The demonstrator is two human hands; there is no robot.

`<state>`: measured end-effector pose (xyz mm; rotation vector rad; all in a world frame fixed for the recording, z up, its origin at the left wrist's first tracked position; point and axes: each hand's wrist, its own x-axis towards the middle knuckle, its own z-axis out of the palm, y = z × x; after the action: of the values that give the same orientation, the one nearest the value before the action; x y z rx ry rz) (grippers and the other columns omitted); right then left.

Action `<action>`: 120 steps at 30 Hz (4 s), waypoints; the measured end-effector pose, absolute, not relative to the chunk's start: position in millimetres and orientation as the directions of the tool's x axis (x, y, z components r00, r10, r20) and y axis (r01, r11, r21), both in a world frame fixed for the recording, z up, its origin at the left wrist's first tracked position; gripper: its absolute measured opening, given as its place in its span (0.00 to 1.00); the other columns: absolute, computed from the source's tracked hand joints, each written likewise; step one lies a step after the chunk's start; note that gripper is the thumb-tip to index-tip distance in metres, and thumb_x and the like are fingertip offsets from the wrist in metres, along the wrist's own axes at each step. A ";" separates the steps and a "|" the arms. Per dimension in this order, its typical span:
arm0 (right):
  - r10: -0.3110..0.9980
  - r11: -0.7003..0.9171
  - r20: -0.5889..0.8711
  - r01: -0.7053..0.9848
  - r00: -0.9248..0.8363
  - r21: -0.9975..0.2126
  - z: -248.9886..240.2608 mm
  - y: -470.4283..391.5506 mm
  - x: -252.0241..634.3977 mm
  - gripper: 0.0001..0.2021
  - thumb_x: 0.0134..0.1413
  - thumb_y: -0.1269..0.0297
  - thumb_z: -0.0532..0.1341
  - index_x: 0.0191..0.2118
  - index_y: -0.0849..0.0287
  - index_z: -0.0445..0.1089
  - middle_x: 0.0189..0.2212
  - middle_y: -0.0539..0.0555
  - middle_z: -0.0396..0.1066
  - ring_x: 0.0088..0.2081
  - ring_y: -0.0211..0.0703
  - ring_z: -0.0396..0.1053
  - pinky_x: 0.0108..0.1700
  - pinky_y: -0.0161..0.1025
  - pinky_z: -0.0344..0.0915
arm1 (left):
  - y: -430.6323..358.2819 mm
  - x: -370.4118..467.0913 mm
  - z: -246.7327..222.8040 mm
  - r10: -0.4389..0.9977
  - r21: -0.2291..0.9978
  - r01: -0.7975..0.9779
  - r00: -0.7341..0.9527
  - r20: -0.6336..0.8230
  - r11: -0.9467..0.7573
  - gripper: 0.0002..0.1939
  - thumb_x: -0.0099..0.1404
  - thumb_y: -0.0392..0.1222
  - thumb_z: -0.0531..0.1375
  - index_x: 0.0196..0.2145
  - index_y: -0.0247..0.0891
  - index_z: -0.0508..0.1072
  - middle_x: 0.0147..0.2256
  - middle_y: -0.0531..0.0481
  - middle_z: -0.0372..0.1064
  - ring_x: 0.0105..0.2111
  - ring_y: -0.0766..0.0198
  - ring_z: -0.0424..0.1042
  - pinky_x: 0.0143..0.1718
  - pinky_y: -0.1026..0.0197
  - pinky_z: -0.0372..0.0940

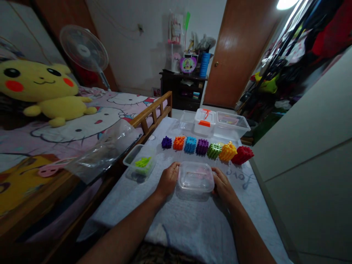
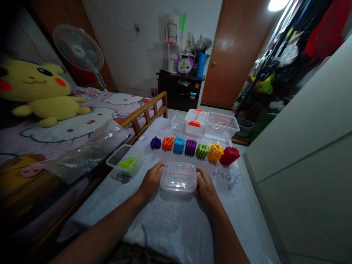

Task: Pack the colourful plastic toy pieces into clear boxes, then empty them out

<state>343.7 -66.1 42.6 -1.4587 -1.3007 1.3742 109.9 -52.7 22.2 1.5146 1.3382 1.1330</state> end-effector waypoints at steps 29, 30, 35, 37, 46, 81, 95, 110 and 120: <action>0.870 0.476 0.493 0.325 -0.034 -0.817 40.6 -60.3 343.9 0.07 0.61 0.62 0.63 0.41 0.50 0.78 0.49 0.55 0.76 0.52 0.49 0.72 0.57 0.53 0.65 | -48.0 111.1 16.8 0.991 0.950 0.283 0.012 0.135 -0.133 0.17 0.71 0.47 0.49 0.43 0.38 0.74 0.31 0.52 0.72 0.32 0.60 0.71 0.35 0.62 0.63; 0.872 0.466 0.490 0.305 0.005 -0.831 41.1 -59.6 346.5 0.07 0.61 0.61 0.63 0.41 0.50 0.78 0.49 0.55 0.76 0.52 0.50 0.72 0.58 0.53 0.65 | -47.7 110.7 17.1 0.991 0.949 0.290 0.003 0.132 -0.127 0.17 0.70 0.47 0.49 0.42 0.38 0.74 0.31 0.51 0.72 0.32 0.60 0.71 0.35 0.62 0.62; 0.875 0.355 0.418 0.261 0.245 -0.898 43.8 -55.9 374.0 0.09 0.59 0.58 0.64 0.43 0.53 0.78 0.48 0.55 0.77 0.52 0.50 0.72 0.59 0.53 0.63 | -45.6 103.7 18.2 0.992 0.958 0.268 -0.045 0.114 -0.098 0.16 0.69 0.49 0.50 0.41 0.38 0.74 0.31 0.52 0.72 0.31 0.61 0.69 0.34 0.61 0.62; 0.886 0.270 0.341 0.248 0.315 -0.930 45.0 -55.8 389.4 0.12 0.58 0.56 0.64 0.44 0.54 0.78 0.46 0.56 0.78 0.50 0.51 0.73 0.57 0.52 0.65 | -44.1 99.3 17.3 0.993 0.963 0.256 -0.064 0.102 -0.082 0.16 0.68 0.49 0.51 0.41 0.38 0.74 0.30 0.52 0.71 0.30 0.61 0.69 0.34 0.61 0.62; 0.965 0.010 0.151 0.545 0.216 -0.838 42.1 -54.8 433.2 0.17 0.51 0.52 0.61 0.38 0.57 0.79 0.36 0.57 0.80 0.40 0.54 0.75 0.47 0.49 0.69 | -41.5 93.3 17.7 0.993 0.974 0.223 -0.092 0.067 -0.045 0.17 0.67 0.52 0.53 0.39 0.38 0.75 0.32 0.50 0.72 0.32 0.60 0.69 0.37 0.60 0.63; 0.945 0.304 0.319 0.537 -0.068 -0.787 19.6 -62.4 346.3 0.21 0.64 0.55 0.57 0.60 0.52 0.67 0.55 0.61 0.72 0.49 0.55 0.73 0.54 0.58 0.68 | -46.5 106.9 19.1 0.994 0.980 0.179 -0.051 0.096 -0.086 0.12 0.66 0.47 0.54 0.40 0.41 0.74 0.38 0.48 0.74 0.40 0.58 0.72 0.46 0.56 0.66; 0.955 0.280 0.290 0.489 -0.057 -0.826 20.2 -64.4 339.0 0.23 0.66 0.53 0.53 0.61 0.57 0.66 0.55 0.62 0.71 0.52 0.53 0.71 0.54 0.52 0.68 | -49.6 106.9 18.1 0.973 0.929 0.319 -0.070 0.220 -0.187 0.12 0.68 0.44 0.53 0.43 0.39 0.73 0.42 0.45 0.72 0.45 0.56 0.71 0.50 0.54 0.65; 0.960 0.260 0.278 0.424 -0.019 -0.868 19.8 -64.0 341.1 0.23 0.65 0.53 0.54 0.59 0.59 0.67 0.55 0.63 0.71 0.52 0.53 0.71 0.53 0.49 0.68 | -20.1 96.3 88.0 0.911 0.731 0.573 0.070 0.407 -0.371 0.12 0.61 0.37 0.57 0.43 0.39 0.73 0.46 0.45 0.70 0.49 0.54 0.69 0.55 0.52 0.62; 0.972 0.226 0.235 0.418 -0.031 -0.880 17.8 -63.1 341.6 0.25 0.65 0.50 0.54 0.60 0.58 0.66 0.56 0.63 0.70 0.51 0.53 0.71 0.53 0.50 0.68 | 72.6 111.4 101.3 0.898 0.465 0.770 0.346 0.271 -0.437 0.27 0.52 0.33 0.64 0.52 0.37 0.71 0.53 0.39 0.70 0.56 0.46 0.67 0.60 0.50 0.58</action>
<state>341.6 -63.1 17.8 -1.3340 -1.6030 0.7767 111.4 72.6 101.3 2.3562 1.4968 0.7232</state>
